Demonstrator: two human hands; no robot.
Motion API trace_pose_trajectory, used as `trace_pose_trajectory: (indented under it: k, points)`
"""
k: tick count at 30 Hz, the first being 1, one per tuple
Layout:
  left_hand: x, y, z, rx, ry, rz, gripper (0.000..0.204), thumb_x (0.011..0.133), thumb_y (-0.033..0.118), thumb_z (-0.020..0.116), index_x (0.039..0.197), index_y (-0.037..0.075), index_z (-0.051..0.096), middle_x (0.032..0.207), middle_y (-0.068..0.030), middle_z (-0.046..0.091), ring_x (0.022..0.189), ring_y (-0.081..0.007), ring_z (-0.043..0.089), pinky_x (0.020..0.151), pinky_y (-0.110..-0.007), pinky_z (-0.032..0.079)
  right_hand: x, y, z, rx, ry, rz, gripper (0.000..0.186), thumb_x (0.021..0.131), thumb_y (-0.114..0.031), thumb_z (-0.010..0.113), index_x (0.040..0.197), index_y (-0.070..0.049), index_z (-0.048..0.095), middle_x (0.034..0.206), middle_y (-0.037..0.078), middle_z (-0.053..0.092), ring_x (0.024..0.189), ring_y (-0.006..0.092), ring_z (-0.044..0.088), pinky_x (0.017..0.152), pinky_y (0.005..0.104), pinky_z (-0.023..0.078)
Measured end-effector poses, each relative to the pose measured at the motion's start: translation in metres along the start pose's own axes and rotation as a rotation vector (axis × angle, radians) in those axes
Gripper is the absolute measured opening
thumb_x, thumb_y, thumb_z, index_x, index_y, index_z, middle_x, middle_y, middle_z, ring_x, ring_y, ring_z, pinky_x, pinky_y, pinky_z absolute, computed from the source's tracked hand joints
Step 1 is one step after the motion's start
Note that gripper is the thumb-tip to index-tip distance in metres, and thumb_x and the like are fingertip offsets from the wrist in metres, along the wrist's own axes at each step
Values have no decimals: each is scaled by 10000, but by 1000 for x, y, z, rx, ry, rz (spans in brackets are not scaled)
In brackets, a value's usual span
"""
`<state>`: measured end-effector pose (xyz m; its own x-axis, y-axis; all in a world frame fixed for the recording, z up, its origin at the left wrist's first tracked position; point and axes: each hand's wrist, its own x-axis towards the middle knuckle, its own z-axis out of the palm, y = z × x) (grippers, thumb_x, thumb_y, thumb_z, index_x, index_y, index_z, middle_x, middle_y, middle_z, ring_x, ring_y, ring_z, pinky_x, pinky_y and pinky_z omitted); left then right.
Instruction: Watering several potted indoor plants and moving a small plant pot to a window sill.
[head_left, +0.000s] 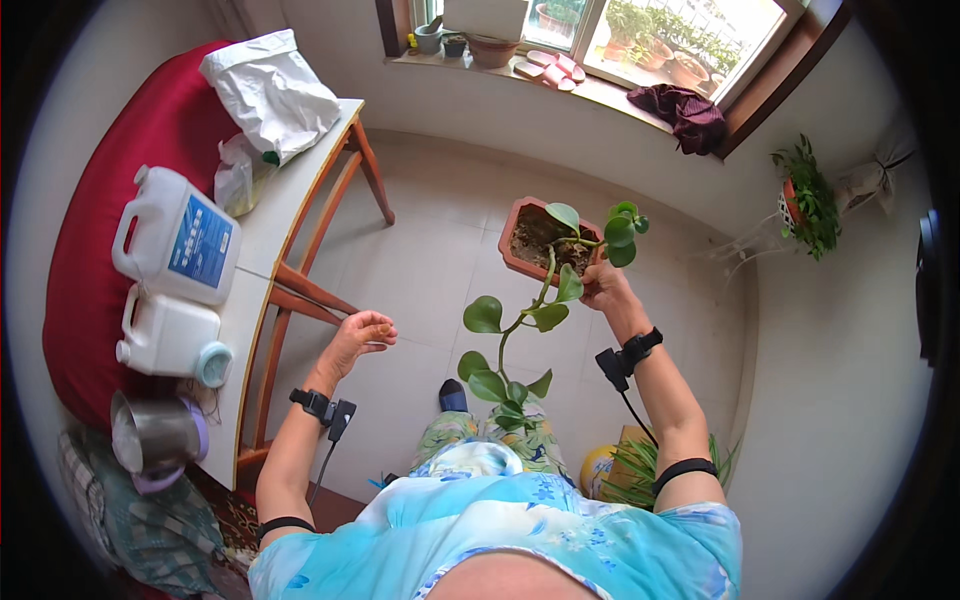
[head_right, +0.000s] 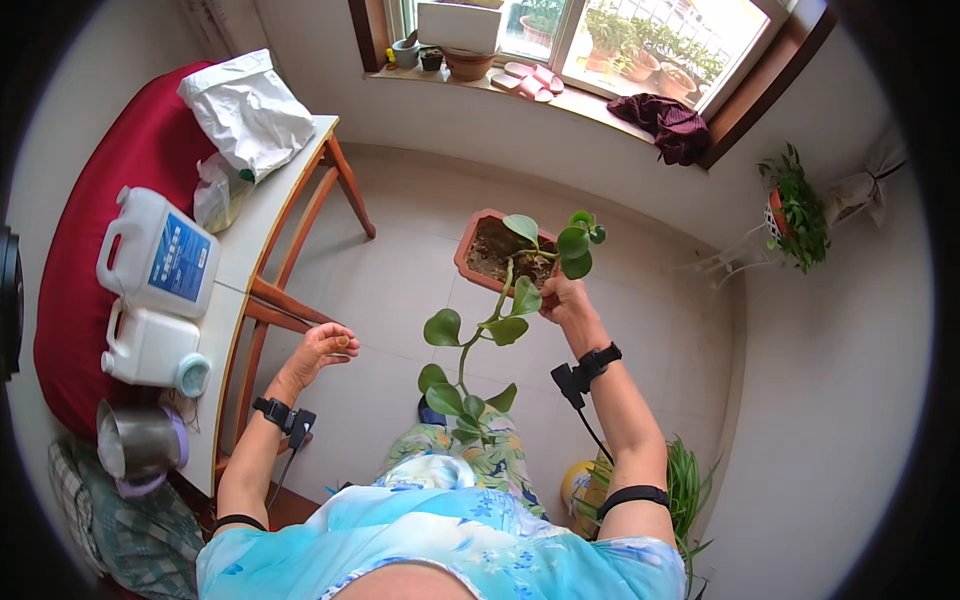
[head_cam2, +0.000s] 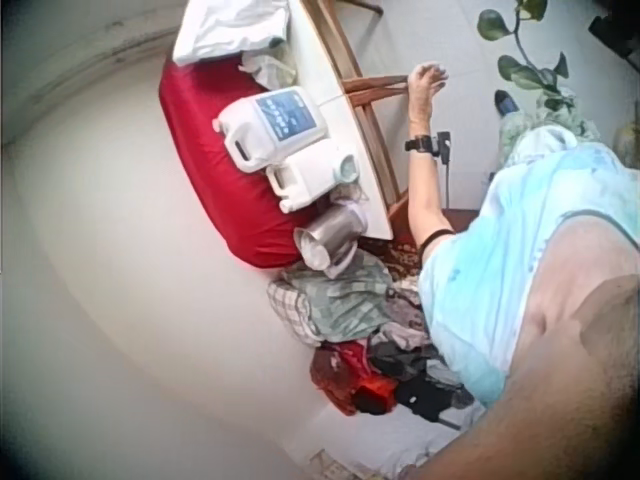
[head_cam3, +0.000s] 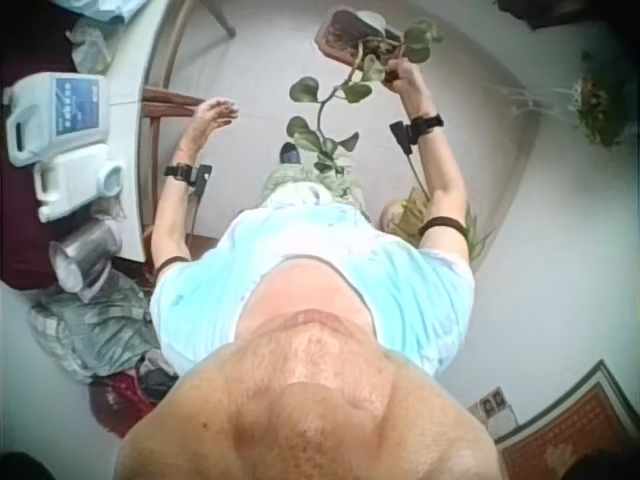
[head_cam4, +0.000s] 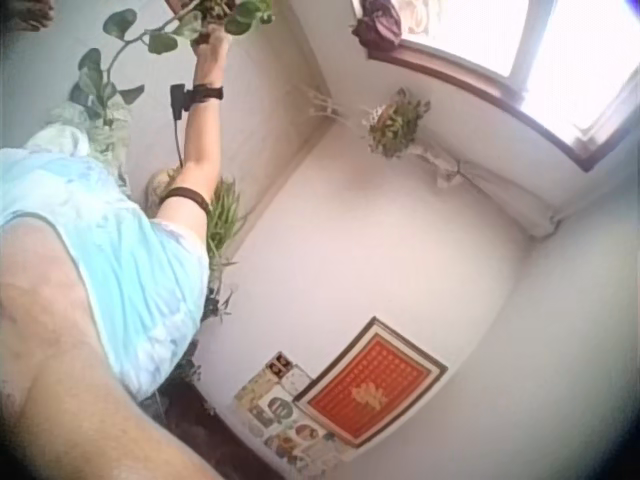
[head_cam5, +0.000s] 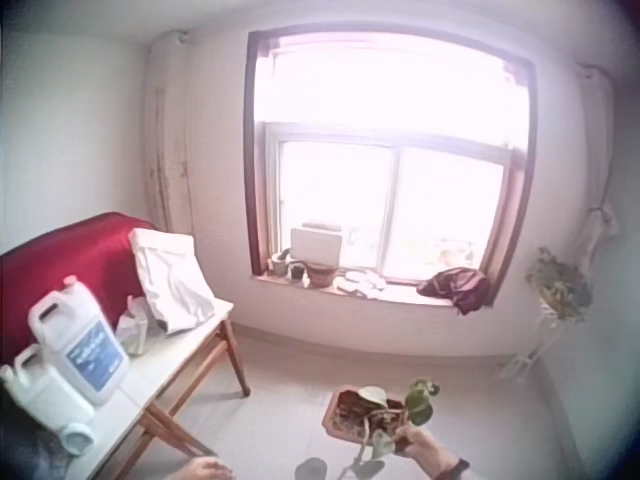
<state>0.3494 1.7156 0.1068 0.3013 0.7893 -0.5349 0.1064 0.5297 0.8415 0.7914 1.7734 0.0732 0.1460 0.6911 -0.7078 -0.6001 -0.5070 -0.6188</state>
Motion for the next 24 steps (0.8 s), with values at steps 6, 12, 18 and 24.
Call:
trace_pose_trajectory:
  k: [6, 12, 18, 24]
  points:
    - [79, 31, -29, -28, 35, -128, 322, 799, 358, 650, 952, 90, 558, 875, -59, 619, 824, -157, 608, 777, -321, 484, 95, -98, -13, 39, 193, -52, 164, 608, 101, 517, 634, -54, 470, 567, 65, 480, 450, 209, 477, 485, 376, 469]
    - [165, 61, -26, -81, 60, -243, 279, 817, 330, 635, 945, 95, 555, 860, -56, 626, 809, -157, 614, 760, -319, 493, 177, -184, -24, 115, 222, -64, 151, 616, 97, 519, 583, -38, 462, 559, 72, 462, 454, 217, 478, 472, 363, 457]
    - [243, 81, 1, -56, 130, -336, 275, 816, 323, 637, 944, 93, 554, 870, -61, 626, 814, -161, 612, 753, -318, 495, 262, -253, -37, -35, 268, -59, 158, 622, 90, 510, 632, -59, 461, 604, 42, 467, 514, 211, 500, 525, 362, 461]
    - [328, 108, 35, -101, 89, -376, 271, 810, 311, 645, 946, 97, 551, 881, -70, 621, 818, -177, 613, 752, -331, 491, 335, -308, -46, -55, 306, -127, 146, 610, 88, 512, 627, -49, 463, 552, 58, 449, 451, 225, 473, 476, 389, 461]
